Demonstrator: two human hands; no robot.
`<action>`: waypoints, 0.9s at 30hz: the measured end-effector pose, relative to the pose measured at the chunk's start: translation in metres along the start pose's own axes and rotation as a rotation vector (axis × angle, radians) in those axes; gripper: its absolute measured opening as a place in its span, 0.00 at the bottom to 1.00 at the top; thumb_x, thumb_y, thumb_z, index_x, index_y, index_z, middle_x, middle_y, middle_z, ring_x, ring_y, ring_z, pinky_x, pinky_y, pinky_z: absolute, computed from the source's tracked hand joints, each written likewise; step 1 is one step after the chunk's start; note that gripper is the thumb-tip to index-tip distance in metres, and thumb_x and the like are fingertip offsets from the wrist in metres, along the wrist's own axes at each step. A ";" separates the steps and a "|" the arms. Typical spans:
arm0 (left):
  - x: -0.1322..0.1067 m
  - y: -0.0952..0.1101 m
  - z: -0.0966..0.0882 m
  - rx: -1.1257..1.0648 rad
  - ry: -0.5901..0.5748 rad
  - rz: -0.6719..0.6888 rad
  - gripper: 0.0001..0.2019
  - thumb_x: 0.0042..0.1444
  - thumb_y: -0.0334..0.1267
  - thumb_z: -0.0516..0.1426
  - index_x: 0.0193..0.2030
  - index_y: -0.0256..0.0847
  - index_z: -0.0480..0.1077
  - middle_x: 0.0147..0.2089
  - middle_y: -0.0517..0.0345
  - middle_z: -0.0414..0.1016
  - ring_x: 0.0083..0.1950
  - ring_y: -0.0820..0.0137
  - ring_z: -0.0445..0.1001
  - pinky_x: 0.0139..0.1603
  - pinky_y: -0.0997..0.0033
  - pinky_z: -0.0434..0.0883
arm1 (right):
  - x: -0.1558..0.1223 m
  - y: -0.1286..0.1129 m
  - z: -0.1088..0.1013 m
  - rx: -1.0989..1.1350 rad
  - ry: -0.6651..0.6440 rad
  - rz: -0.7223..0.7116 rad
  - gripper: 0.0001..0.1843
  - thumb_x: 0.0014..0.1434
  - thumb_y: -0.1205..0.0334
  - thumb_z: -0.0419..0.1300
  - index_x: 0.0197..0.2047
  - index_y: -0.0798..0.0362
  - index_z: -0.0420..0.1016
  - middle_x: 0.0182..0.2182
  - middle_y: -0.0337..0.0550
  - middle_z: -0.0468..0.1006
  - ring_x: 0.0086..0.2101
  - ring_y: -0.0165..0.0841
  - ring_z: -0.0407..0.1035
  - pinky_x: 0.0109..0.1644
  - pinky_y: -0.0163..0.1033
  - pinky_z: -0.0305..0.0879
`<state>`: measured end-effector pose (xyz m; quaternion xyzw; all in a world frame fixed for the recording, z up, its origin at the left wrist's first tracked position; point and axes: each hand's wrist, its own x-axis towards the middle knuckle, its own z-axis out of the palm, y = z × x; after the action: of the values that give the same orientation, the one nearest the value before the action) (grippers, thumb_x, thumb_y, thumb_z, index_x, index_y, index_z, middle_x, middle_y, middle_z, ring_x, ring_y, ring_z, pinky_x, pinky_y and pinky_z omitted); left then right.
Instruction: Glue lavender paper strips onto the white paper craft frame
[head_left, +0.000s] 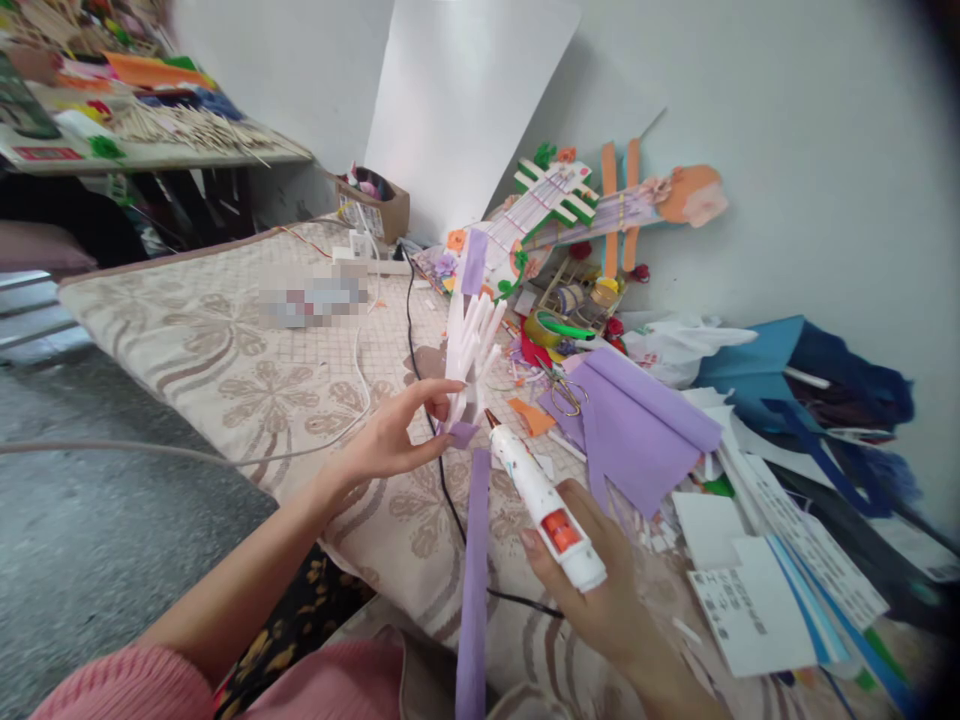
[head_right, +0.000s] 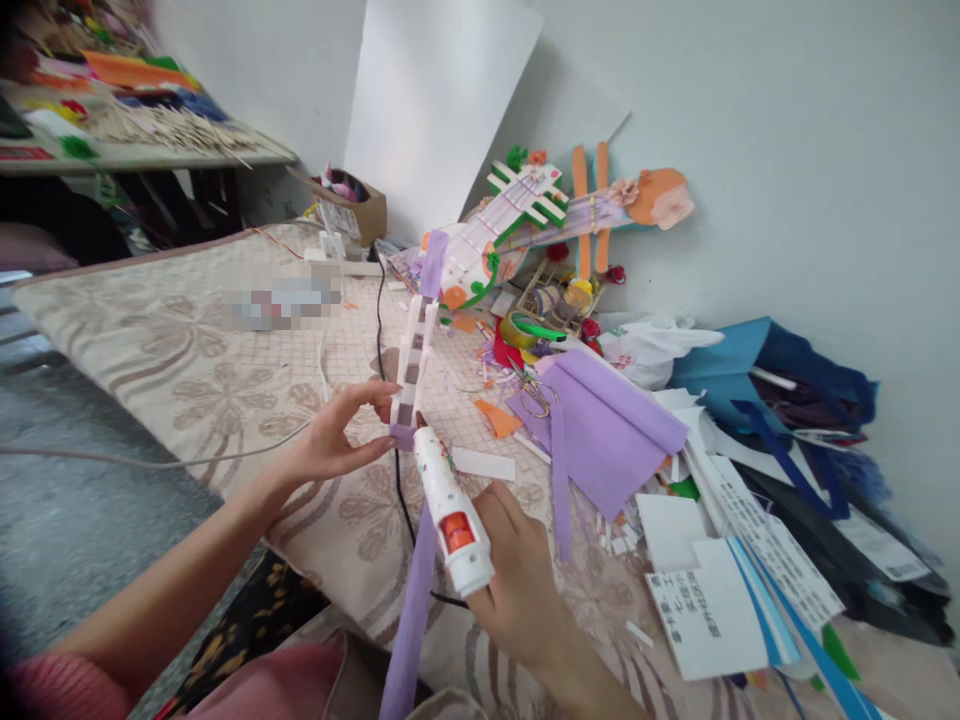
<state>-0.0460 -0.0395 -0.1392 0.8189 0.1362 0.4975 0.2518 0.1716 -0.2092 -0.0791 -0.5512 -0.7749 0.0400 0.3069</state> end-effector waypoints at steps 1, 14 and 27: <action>0.000 0.000 0.000 -0.001 0.000 0.004 0.29 0.56 0.29 0.61 0.65 0.41 0.60 0.41 0.57 0.71 0.40 0.72 0.73 0.43 0.73 0.73 | 0.001 0.000 -0.001 0.002 -0.001 0.004 0.07 0.63 0.66 0.55 0.34 0.47 0.59 0.27 0.34 0.63 0.27 0.31 0.64 0.28 0.35 0.59; 0.002 -0.003 -0.003 -0.001 -0.001 0.039 0.26 0.59 0.31 0.62 0.63 0.41 0.63 0.41 0.56 0.70 0.41 0.70 0.70 0.45 0.69 0.71 | 0.001 -0.003 -0.004 0.070 -0.031 0.065 0.09 0.62 0.64 0.58 0.33 0.47 0.60 0.27 0.32 0.64 0.26 0.29 0.64 0.27 0.33 0.59; 0.004 -0.004 0.000 0.054 0.038 0.029 0.25 0.59 0.39 0.64 0.62 0.46 0.65 0.57 0.47 0.64 0.58 0.61 0.68 0.60 0.55 0.71 | 0.008 -0.007 -0.014 0.233 -0.088 0.239 0.11 0.67 0.57 0.55 0.32 0.49 0.63 0.27 0.35 0.68 0.27 0.30 0.67 0.31 0.34 0.63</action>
<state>-0.0436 -0.0342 -0.1387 0.8178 0.1423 0.5126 0.2197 0.1709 -0.2089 -0.0614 -0.5978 -0.7067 0.1898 0.3274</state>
